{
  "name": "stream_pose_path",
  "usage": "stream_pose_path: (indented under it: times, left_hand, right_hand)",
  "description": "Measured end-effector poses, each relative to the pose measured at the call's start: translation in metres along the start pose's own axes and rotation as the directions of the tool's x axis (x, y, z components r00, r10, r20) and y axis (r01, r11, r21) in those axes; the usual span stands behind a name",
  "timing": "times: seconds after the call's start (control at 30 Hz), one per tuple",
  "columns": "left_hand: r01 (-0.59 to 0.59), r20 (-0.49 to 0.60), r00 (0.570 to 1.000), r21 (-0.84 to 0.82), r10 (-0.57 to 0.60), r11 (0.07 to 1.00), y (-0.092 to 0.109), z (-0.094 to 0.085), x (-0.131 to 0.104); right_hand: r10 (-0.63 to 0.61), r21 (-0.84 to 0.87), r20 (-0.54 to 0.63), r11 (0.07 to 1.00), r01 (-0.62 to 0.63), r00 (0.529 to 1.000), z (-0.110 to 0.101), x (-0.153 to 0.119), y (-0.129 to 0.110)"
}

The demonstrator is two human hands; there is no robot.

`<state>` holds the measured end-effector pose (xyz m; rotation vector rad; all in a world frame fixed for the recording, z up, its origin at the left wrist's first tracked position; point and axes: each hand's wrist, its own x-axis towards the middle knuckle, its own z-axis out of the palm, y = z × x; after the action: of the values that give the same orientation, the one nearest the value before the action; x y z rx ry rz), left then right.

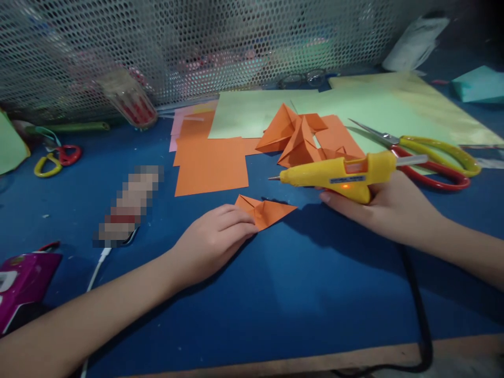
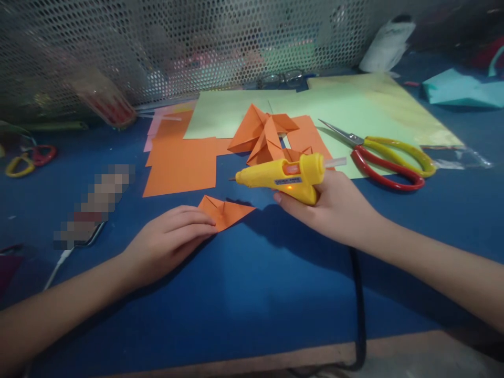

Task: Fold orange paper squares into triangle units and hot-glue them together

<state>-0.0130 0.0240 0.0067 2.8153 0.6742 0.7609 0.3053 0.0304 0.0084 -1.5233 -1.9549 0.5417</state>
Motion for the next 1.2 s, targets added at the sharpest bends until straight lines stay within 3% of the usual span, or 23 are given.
stream_pose_path:
  times: [0.17, 0.3, 0.43, 0.57, 0.63, 0.67, 0.73, 0.8, 0.93, 0.97, 1.03, 1.1, 1.2]
  left_hand:
    - [-0.028, -0.075, 0.997, -0.012, 0.027, 1.0, -0.002, 0.0, -0.001]
    - [-0.014, -0.179, 0.984, -0.057, 0.004, 0.998, 0.014, -0.002, 0.003]
    - [0.005, -0.13, 0.991, -0.055, -0.012, 0.998, 0.045, 0.001, 0.007]
    - [0.002, -0.119, 0.993, 0.144, 0.015, 0.99, 0.071, -0.002, 0.005]
    - [0.036, -0.007, 0.999, -0.031, -0.037, 0.999, 0.081, -0.007, 0.002]
    - [0.11, 0.047, 0.994, -0.183, -0.103, 0.977, 0.086, -0.009, 0.0]
    - [0.311, 0.132, 0.95, -0.464, -0.282, 0.83, 0.095, -0.012, -0.003]
    - [0.434, 0.187, 0.889, -0.641, -0.419, 0.634, 0.104, -0.011, -0.005]
    - [0.451, 0.243, 0.803, -0.845, -0.544, 0.287, 0.115, -0.007, -0.005]
    - [0.47, 0.267, 0.785, -0.844, -0.559, 0.257, 0.117, -0.007, -0.005]
    - [0.536, 0.278, 0.737, -0.795, -0.616, 0.284, 0.117, -0.007, -0.006]
    - [0.592, 0.242, 0.662, -0.75, -0.71, 0.296, 0.116, -0.008, -0.007]
    - [0.591, 0.198, 0.544, -0.78, -0.815, 0.204, 0.111, -0.012, -0.006]
  right_hand:
    - [-0.027, 0.051, 0.027, 0.998, 0.026, 0.999, -0.003, 0.001, -0.003]
    - [-0.13, 0.163, 0.075, 0.98, 0.117, 0.989, -0.001, -0.005, -0.022]
    - [-0.222, 0.231, 0.067, 0.952, 0.201, 0.973, 0.013, -0.021, -0.044]
    - [-0.245, 0.256, -0.003, 0.937, 0.238, 0.97, 0.029, -0.036, -0.057]
    - [-0.252, 0.252, -0.035, 0.934, 0.252, 0.967, 0.034, -0.04, -0.06]
    - [-0.262, 0.247, -0.048, 0.932, 0.266, 0.964, 0.036, -0.041, -0.062]
    - [-0.292, 0.236, -0.058, 0.925, 0.297, 0.955, 0.041, -0.041, -0.064]
    - [-0.327, 0.23, -0.056, 0.915, 0.331, 0.943, 0.046, -0.041, -0.068]
    - [-0.408, 0.217, -0.024, 0.889, 0.403, 0.913, 0.062, -0.042, -0.078]
    - [-0.435, 0.209, -0.016, 0.879, 0.428, 0.9, 0.066, -0.044, -0.081]
    - [-0.495, 0.193, -0.004, 0.852, 0.486, 0.869, 0.073, -0.048, -0.087]
    - [-0.564, 0.183, 0.008, 0.813, 0.553, 0.826, 0.077, -0.053, -0.094]
    - [-0.662, 0.184, 0.014, 0.738, 0.649, 0.749, 0.076, -0.056, -0.102]
